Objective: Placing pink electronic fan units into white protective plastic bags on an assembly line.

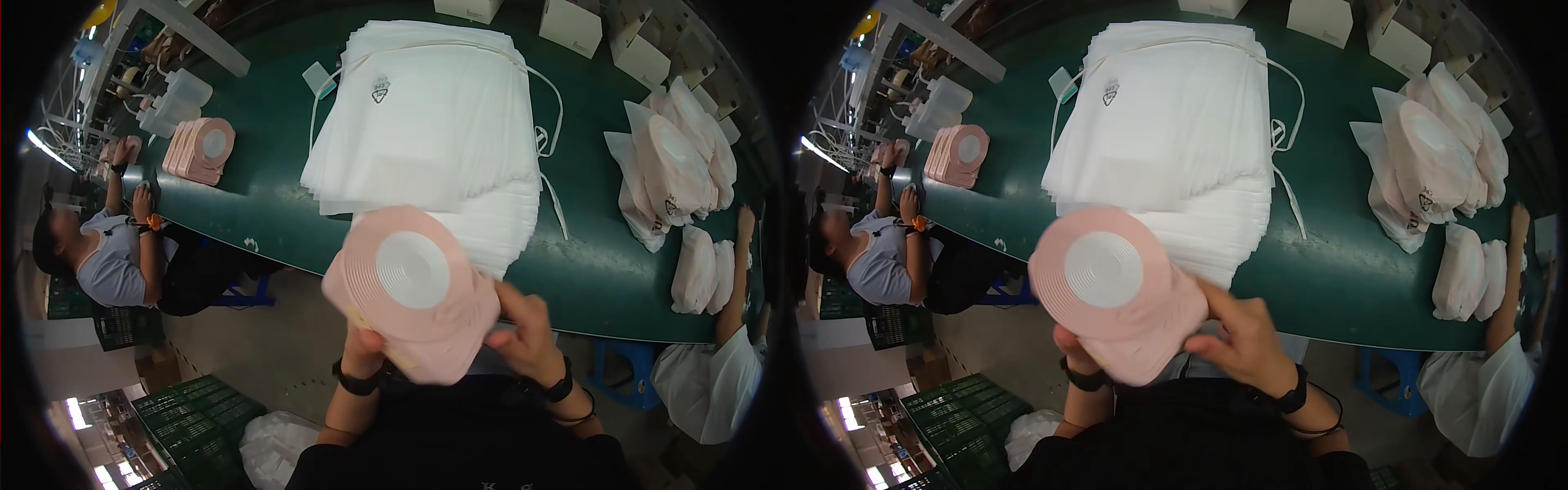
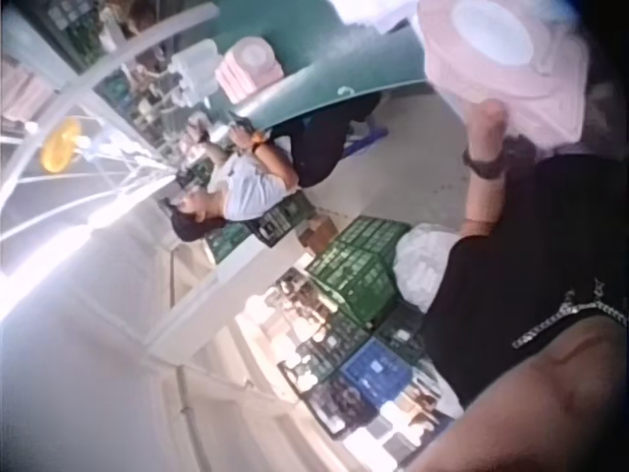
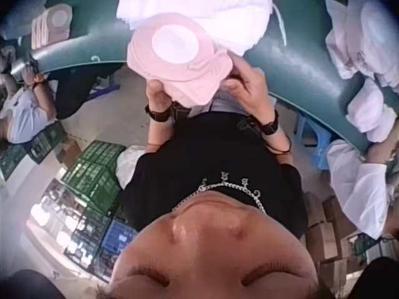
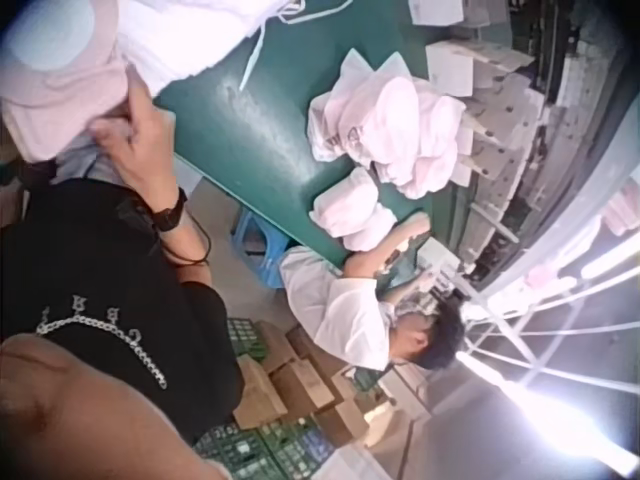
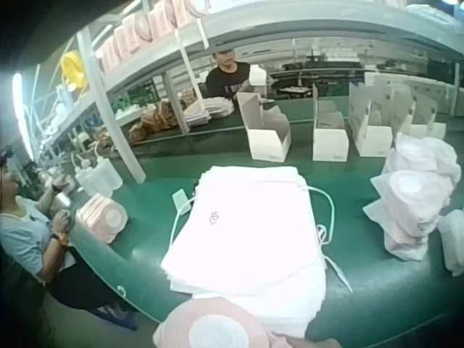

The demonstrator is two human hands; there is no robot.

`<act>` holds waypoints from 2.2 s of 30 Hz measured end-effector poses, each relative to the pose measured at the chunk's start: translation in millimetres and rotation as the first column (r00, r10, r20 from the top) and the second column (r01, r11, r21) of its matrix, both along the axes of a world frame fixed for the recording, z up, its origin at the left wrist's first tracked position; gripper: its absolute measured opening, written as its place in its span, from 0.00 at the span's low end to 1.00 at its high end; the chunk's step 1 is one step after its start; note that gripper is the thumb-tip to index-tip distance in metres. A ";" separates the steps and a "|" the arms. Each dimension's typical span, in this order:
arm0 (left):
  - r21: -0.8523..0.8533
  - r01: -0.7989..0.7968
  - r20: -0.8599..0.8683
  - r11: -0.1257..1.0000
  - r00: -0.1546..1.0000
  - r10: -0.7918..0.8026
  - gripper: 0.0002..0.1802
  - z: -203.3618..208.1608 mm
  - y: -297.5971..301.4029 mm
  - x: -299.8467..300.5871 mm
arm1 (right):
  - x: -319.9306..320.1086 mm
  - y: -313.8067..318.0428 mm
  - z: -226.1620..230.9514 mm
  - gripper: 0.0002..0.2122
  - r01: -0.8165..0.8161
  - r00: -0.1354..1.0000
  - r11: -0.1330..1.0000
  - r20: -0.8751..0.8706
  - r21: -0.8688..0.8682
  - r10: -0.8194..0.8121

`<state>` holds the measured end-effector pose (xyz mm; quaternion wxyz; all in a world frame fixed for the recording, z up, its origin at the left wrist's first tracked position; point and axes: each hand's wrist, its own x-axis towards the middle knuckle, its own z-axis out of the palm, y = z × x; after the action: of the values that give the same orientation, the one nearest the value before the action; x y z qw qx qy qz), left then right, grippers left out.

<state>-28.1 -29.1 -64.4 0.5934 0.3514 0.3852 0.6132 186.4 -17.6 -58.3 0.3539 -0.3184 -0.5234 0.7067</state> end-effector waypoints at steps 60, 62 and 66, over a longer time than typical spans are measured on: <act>0.362 0.133 -0.923 0.923 0.192 0.334 0.22 42.3 58.6 -7.4 | -10.3 -1.2 -35.9 0.25 -0.862 -0.283 0.499 -0.730 -0.091 -0.622; 0.368 0.097 -0.930 0.925 0.046 0.366 0.20 26.4 65.1 -13.9 | 1.4 0.2 -39.9 0.26 -0.829 -0.249 0.538 -0.758 -0.156 -0.603; 0.393 0.217 -0.914 0.893 -0.013 0.405 0.19 9.2 85.7 -35.7 | 34.8 -1.5 -28.2 0.27 -0.065 0.261 0.786 -0.771 -0.615 -0.581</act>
<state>-63.8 56.7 -55.2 0.0027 0.7720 0.5673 0.2869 221.2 -19.1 -86.5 0.6026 -0.0143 0.0679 0.7950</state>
